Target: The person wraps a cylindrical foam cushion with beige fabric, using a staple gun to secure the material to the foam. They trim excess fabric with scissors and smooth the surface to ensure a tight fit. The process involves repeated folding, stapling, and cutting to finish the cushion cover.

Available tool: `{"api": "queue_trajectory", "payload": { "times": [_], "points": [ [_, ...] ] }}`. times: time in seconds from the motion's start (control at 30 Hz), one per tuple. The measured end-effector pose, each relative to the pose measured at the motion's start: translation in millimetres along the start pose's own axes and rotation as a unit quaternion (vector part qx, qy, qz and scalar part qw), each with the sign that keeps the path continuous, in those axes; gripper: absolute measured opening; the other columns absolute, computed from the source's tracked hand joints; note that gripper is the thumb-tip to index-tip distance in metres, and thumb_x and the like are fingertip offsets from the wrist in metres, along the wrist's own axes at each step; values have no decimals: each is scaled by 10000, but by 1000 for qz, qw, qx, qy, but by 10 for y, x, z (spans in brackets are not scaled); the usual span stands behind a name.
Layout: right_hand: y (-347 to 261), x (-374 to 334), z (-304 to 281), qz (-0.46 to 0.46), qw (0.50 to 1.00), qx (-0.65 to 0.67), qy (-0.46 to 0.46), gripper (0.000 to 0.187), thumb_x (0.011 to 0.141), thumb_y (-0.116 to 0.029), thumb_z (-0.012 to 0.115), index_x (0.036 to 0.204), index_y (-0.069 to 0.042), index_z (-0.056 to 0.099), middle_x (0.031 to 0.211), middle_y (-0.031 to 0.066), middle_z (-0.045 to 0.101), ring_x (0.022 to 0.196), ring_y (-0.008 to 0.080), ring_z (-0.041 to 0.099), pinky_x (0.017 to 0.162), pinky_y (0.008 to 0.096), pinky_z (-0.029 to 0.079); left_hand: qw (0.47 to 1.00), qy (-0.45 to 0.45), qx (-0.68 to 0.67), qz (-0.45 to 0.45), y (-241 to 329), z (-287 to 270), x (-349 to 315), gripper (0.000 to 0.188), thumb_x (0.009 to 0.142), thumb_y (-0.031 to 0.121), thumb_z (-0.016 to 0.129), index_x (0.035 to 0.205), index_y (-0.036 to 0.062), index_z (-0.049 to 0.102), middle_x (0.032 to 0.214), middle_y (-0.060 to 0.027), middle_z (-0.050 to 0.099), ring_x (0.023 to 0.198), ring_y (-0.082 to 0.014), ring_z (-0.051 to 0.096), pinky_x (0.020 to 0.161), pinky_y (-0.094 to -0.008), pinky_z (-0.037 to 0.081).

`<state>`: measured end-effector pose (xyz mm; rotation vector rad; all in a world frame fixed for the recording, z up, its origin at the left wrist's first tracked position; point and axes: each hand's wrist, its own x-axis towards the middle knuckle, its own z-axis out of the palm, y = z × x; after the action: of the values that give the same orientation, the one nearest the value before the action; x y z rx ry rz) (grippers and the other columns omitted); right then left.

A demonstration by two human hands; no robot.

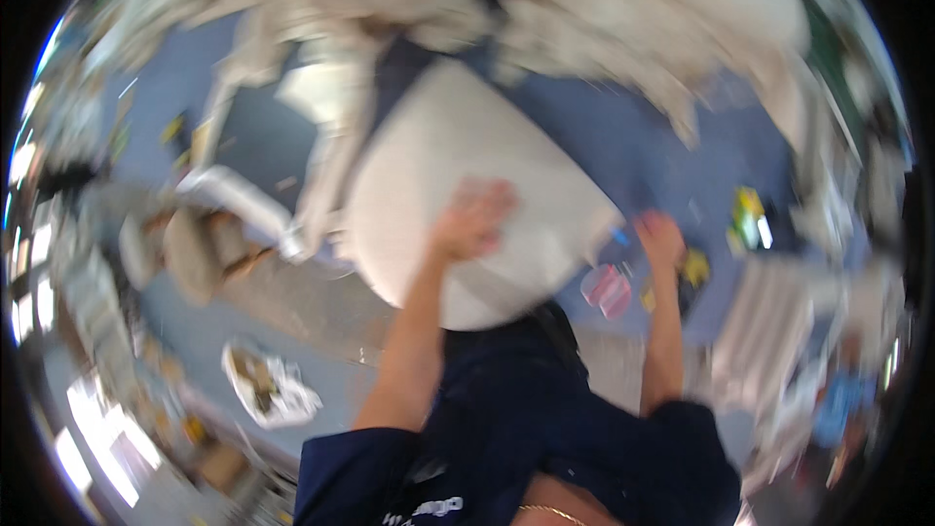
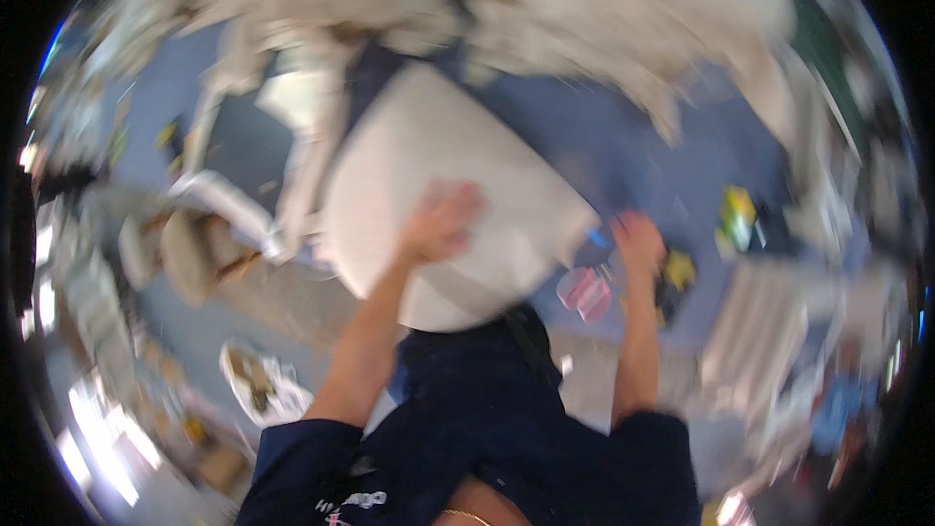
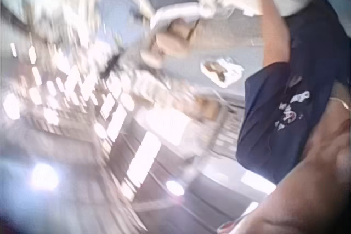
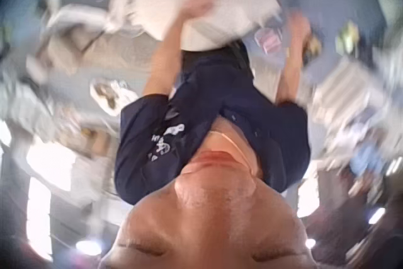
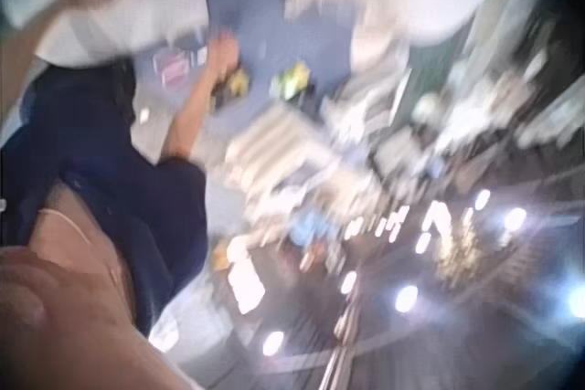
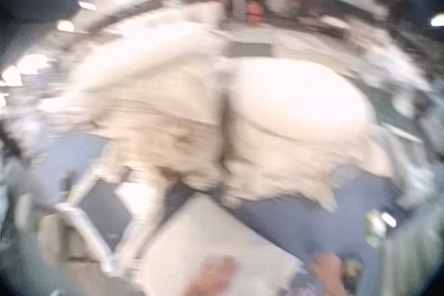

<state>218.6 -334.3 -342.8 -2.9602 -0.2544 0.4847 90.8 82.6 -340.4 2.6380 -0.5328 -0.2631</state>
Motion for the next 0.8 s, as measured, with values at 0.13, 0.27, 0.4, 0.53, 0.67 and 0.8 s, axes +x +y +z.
{"api": "queue_trajectory", "payload": {
  "times": [0.13,0.27,0.4,0.53,0.67,0.8],
  "points": [
    [696,-73,854,-66,983,-170,19,337,939,-409,598,923,-81,674,928,128,666,848,338,640,756,491,503,991,102,-44,76,-38,91,25,728,819,340,667,1485,108,490,1575,-119,423,1515,-276,322,1233,-636,165],
    [595,619,804,-86,993,-23,74,268,926,-248,620,998,8,582,966,149,647,848,363,635,750,471,515,985,153,-37,68,-41,101,-47,738,780,301,626,1474,98,478,1590,-147,392,1517,-297,317,1247,-623,143],
    [28,973,270,-80,948,281,127,176,970,-141,599,1035,14,547,888,87,608,759,237,605,613,386,509,990,127,-46,50,63,19,-58,721,818,294,597,1496,101,448,1619,-147,348,1533,-295,282,1264,-591,109],
    [-1315,1167,-576,-148,914,372,-71,126,1014,-82,552,1125,-23,568,809,25,558,673,101,512,528,306,458,990,121,-46,50,15,-17,-53,707,837,291,583,1504,106,439,1625,-142,340,1538,-293,269,1268,-581,98],
    [-2118,1339,-651,-232,906,346,-82,178,1004,-68,567,1158,-5,631,695,33,557,590,103,510,527,286,442,991,117,-28,52,-1,11,-32,742,826,308,615,1511,98,422,1627,-140,337,1542,-282,260,1273,-581,94],
    [-2610,1680,-525,-291,884,361,-64,195,988,-99,594,1138,4,666,932,161,735,821,272,717,753,382,547,993,89,-49,62,-57,0,56,760,817,321,640,1521,138,421,1627,-110,349,1542,-258,262,1271,-578,99]
  ]
}}
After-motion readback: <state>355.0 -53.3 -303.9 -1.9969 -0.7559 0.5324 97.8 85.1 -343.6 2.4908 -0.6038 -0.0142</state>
